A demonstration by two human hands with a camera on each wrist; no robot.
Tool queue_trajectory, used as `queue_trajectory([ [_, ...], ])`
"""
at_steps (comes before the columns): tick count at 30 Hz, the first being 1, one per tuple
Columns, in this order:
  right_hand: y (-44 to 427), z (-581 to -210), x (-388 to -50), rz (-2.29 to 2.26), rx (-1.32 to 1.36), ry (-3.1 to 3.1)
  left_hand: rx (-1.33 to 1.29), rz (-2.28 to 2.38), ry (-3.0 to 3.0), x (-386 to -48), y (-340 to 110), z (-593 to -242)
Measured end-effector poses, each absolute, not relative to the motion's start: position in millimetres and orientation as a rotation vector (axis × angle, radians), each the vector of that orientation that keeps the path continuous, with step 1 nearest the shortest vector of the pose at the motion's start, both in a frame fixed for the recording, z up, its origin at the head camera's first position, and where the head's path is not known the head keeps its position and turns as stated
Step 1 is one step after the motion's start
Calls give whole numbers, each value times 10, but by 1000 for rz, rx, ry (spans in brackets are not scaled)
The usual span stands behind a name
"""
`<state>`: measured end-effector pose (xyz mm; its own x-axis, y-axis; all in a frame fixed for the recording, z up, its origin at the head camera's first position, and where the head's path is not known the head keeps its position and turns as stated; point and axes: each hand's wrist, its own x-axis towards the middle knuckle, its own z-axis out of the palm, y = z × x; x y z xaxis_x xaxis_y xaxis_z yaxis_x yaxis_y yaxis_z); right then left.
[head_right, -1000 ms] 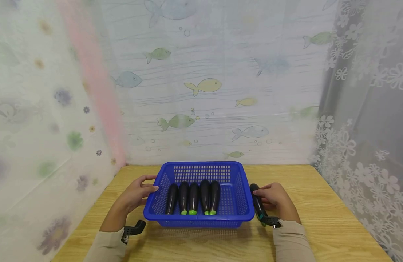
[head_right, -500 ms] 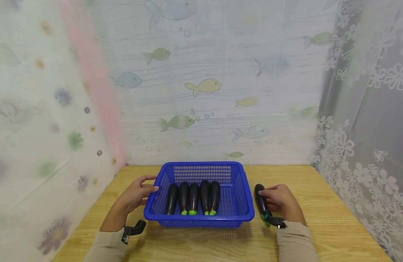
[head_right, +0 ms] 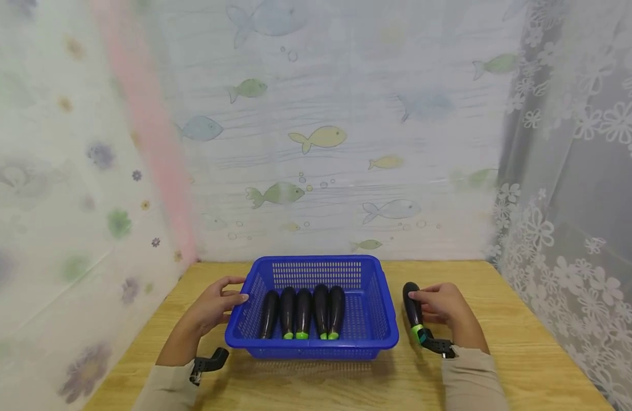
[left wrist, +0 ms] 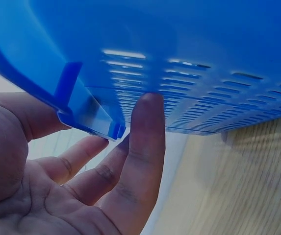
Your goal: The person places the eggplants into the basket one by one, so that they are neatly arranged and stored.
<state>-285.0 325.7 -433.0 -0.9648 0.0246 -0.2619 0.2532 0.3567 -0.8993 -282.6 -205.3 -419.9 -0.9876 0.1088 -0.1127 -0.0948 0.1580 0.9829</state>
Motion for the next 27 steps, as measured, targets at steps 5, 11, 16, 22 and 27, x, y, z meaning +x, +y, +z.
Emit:
queue_trajectory([
  [5, 3296, -4227, -2831, -1615, 224, 2449, 18, 1942, 2271, -2834, -2061, -4199],
  [11, 3316, -4125, -2829, -1604, 199, 2481, 10, 1937, 2271, -2846, -2057, -4203],
  [16, 3284, -4014, -2829, -1618, 175, 2487, 15, 1934, 2276, -2846, -2052, -4213],
  [22, 3225, -3897, -2848, -1641, 141, 2478, 29, 1948, 2264, -2859, -2058, -4232],
  [27, 3151, -3833, -2853, -1623, 111, 2511, 24, 1949, 2269, -2869, -2062, -4249],
])
